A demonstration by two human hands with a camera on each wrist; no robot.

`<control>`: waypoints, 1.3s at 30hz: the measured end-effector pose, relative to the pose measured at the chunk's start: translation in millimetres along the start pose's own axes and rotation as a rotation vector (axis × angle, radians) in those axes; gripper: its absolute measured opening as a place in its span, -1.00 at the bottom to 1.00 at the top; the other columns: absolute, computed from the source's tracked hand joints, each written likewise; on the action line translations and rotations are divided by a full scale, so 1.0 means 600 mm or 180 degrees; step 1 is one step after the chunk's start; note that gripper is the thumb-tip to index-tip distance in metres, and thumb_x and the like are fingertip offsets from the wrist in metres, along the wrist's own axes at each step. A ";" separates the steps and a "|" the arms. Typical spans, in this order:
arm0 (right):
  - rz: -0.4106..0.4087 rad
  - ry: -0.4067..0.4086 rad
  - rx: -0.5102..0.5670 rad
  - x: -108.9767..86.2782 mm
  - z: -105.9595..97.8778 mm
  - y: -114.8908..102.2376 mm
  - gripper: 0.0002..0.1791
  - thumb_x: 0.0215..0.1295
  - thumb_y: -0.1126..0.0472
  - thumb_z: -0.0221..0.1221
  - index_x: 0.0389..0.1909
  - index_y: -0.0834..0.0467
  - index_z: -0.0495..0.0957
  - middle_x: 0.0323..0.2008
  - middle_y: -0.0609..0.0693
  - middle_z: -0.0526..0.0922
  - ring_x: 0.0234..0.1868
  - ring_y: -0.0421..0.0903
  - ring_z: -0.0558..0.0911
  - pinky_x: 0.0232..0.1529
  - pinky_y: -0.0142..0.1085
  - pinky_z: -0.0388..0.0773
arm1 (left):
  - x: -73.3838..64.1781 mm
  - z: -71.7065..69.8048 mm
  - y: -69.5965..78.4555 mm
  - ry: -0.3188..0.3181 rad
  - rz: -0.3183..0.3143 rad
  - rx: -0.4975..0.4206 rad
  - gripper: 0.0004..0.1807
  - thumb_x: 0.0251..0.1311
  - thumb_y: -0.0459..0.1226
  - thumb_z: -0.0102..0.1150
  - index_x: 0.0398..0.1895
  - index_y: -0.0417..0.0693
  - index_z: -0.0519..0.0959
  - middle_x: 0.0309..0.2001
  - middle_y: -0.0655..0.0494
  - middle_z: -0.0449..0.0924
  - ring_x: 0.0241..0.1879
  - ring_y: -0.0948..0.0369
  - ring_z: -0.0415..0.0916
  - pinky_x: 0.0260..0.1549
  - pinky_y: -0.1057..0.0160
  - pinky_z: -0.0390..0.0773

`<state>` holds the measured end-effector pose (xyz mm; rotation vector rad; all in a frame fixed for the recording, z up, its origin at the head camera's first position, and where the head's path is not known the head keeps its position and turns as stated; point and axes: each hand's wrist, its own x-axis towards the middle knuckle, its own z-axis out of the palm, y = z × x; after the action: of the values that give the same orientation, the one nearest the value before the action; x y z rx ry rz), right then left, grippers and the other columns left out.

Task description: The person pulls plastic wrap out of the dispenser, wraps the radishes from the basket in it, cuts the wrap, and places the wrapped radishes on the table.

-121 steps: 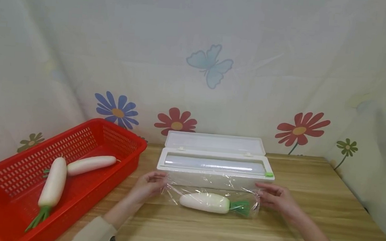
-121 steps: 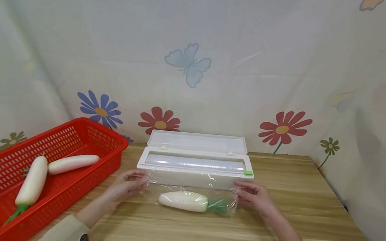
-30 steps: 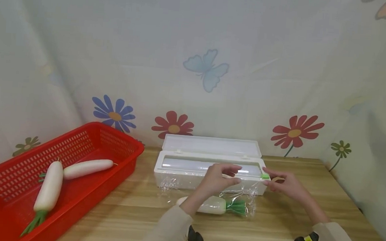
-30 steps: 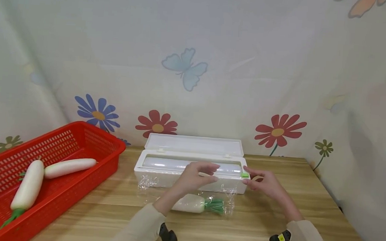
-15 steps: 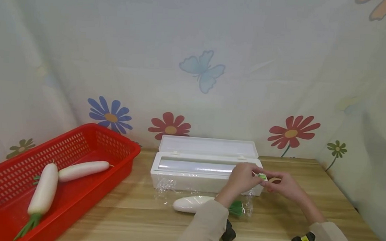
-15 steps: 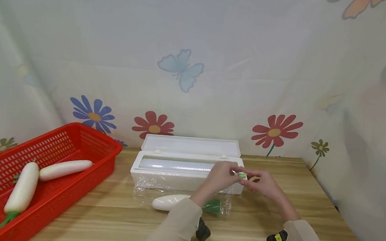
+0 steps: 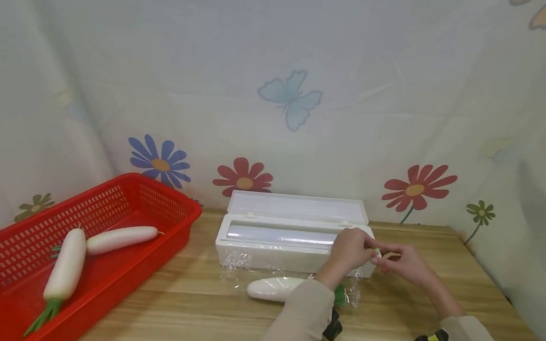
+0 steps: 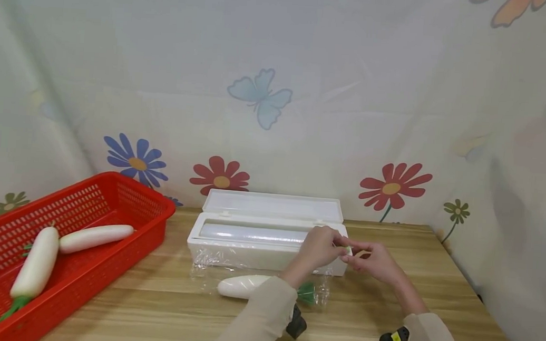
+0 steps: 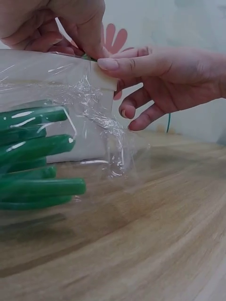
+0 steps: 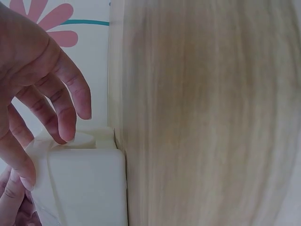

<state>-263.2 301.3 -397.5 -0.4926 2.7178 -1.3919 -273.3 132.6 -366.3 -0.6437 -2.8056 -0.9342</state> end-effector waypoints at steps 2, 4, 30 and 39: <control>-0.0011 -0.0023 0.0002 0.002 0.000 -0.002 -0.42 0.13 0.11 0.24 0.16 0.27 0.39 -0.30 0.16 0.50 -0.43 -0.05 0.56 -0.37 -0.27 0.59 | 0.000 -0.002 -0.002 0.0013 0.0021 -0.0002 -0.90 -0.02 -0.18 0.32 -0.38 0.14 0.71 -0.50 0.37 0.62 -0.55 0.46 0.38 -0.59 0.57 0.29; -0.0007 -0.0029 -0.0030 0.004 0.000 -0.004 -0.43 0.14 0.11 0.23 0.16 0.26 0.40 -0.30 0.16 0.50 -0.42 -0.03 0.56 -0.37 -0.24 0.59 | -0.001 -0.004 -0.006 0.0040 0.0056 0.0051 -0.91 -0.02 -0.19 0.31 -0.40 0.13 0.71 -0.50 0.37 0.63 -0.53 0.46 0.40 -0.57 0.58 0.30; 0.0156 -0.0020 -0.0437 -0.001 -0.011 -0.014 -0.38 0.12 0.02 0.23 0.17 0.22 0.37 -0.18 0.22 0.57 -0.33 -0.03 0.49 -0.40 -0.32 0.57 | -0.063 -0.149 -0.168 -0.0301 0.0472 0.0180 -0.90 0.02 -0.27 0.28 -0.39 -0.06 0.70 -0.41 0.18 0.68 -0.44 0.34 0.51 -0.35 0.45 0.45; 0.0139 -0.0016 -0.0474 0.001 -0.003 -0.020 -0.38 0.12 0.02 0.23 0.17 0.22 0.37 -0.23 0.17 0.58 -0.36 -0.05 0.48 -0.43 -0.34 0.56 | -0.111 -0.221 -0.251 -0.0237 0.0487 0.0184 -0.90 0.02 -0.31 0.28 -0.38 -0.11 0.70 -0.43 0.13 0.67 -0.43 0.28 0.51 -0.38 0.35 0.46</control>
<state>-260.7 296.0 -386.5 -0.4406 2.8235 -1.1827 -280.7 -78.8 -357.7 -0.8875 -2.7869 -0.8149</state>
